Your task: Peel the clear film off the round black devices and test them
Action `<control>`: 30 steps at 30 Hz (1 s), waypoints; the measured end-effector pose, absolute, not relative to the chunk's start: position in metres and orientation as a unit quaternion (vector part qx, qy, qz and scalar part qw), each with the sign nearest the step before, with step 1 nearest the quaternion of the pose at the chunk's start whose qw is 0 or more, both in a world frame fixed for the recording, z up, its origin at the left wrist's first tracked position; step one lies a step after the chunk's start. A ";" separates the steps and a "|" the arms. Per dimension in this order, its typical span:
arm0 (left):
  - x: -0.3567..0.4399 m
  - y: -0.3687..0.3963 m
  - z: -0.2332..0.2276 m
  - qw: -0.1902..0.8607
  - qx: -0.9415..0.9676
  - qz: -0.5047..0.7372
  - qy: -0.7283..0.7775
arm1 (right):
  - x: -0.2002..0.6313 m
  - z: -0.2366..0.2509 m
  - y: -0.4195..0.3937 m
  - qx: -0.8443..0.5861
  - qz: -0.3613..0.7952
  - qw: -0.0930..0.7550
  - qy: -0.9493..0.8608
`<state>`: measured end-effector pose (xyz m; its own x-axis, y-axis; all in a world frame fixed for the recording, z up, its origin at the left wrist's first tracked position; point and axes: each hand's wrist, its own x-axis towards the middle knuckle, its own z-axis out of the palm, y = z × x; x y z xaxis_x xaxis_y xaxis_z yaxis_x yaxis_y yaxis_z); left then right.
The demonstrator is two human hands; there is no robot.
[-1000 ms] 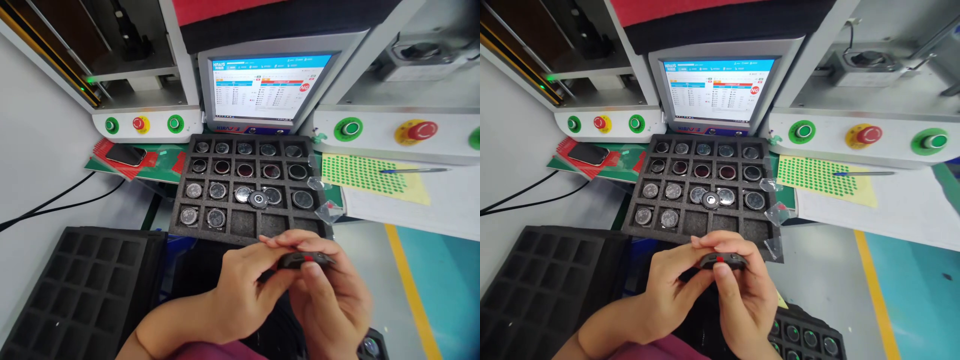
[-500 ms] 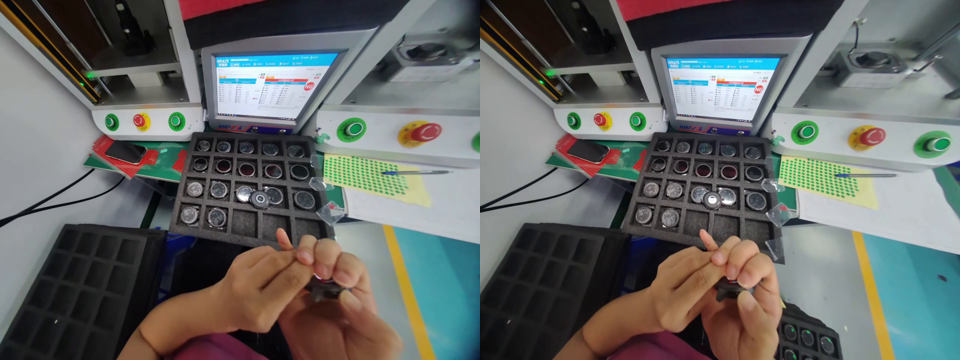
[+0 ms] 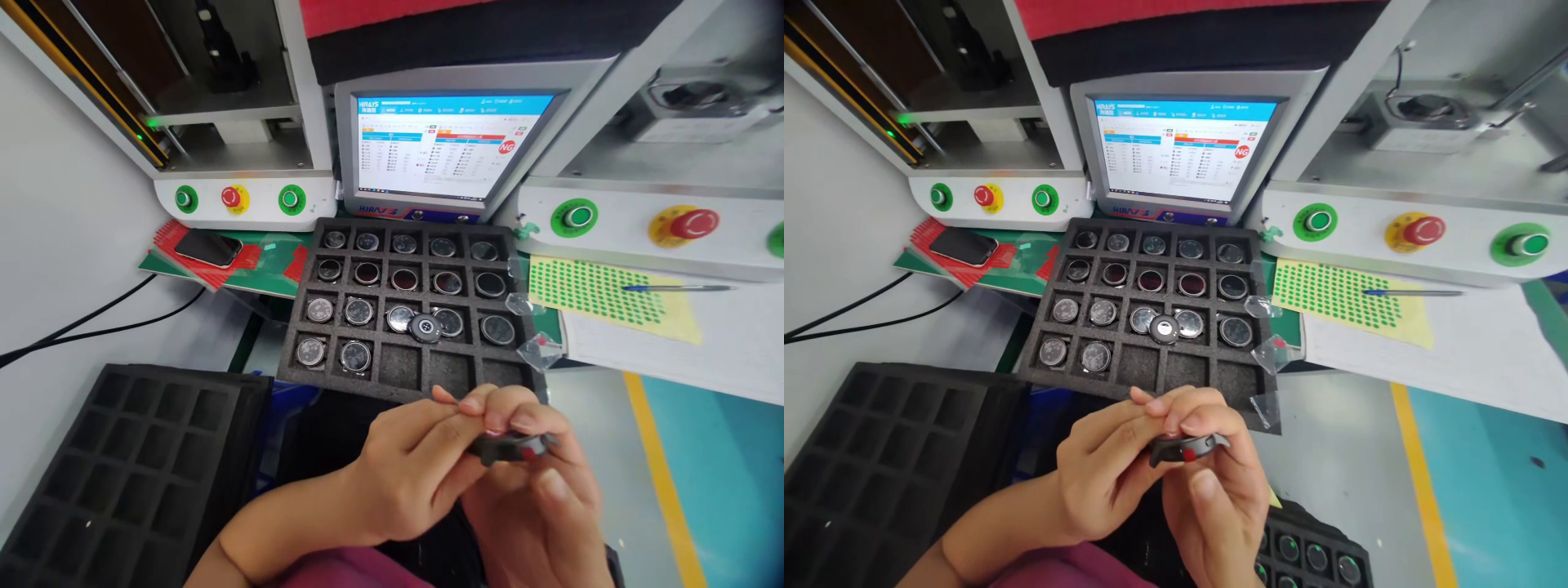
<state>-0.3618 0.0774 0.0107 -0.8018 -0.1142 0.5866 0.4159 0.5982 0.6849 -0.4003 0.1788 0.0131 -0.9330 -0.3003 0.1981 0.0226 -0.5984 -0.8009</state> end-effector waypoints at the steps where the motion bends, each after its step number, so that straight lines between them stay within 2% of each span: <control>1: -0.361 0.078 0.011 0.305 -0.091 -0.439 -0.840 | -0.400 0.013 0.179 -0.158 -0.880 0.088 0.440; 13: -0.357 0.079 0.011 0.310 -0.104 -0.439 -0.837 | -0.393 0.012 0.174 -0.141 -0.897 0.072 0.412; 18: -0.358 0.073 0.005 0.342 -0.120 -0.391 -0.846 | -0.395 0.012 0.166 -0.119 -0.919 0.096 0.363; 25: -0.362 0.072 -0.002 0.363 -0.132 -0.322 -0.864 | -0.397 0.005 0.153 -0.070 -0.949 0.078 0.297; 27: -0.365 0.072 0.001 0.334 -0.127 -0.323 -0.876 | -0.400 -0.004 0.156 -0.068 -0.947 0.088 0.302; 30: -0.377 0.062 0.011 0.226 -0.075 -0.373 -0.897 | -0.406 -0.016 0.168 -0.072 -0.915 0.072 0.389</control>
<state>-0.3768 0.0616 0.0105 -0.8868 -0.0336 0.4609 0.3031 0.7105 0.6351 -0.4061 0.1676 -0.0159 -0.9793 -0.1877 0.0760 0.0754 -0.6863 -0.7234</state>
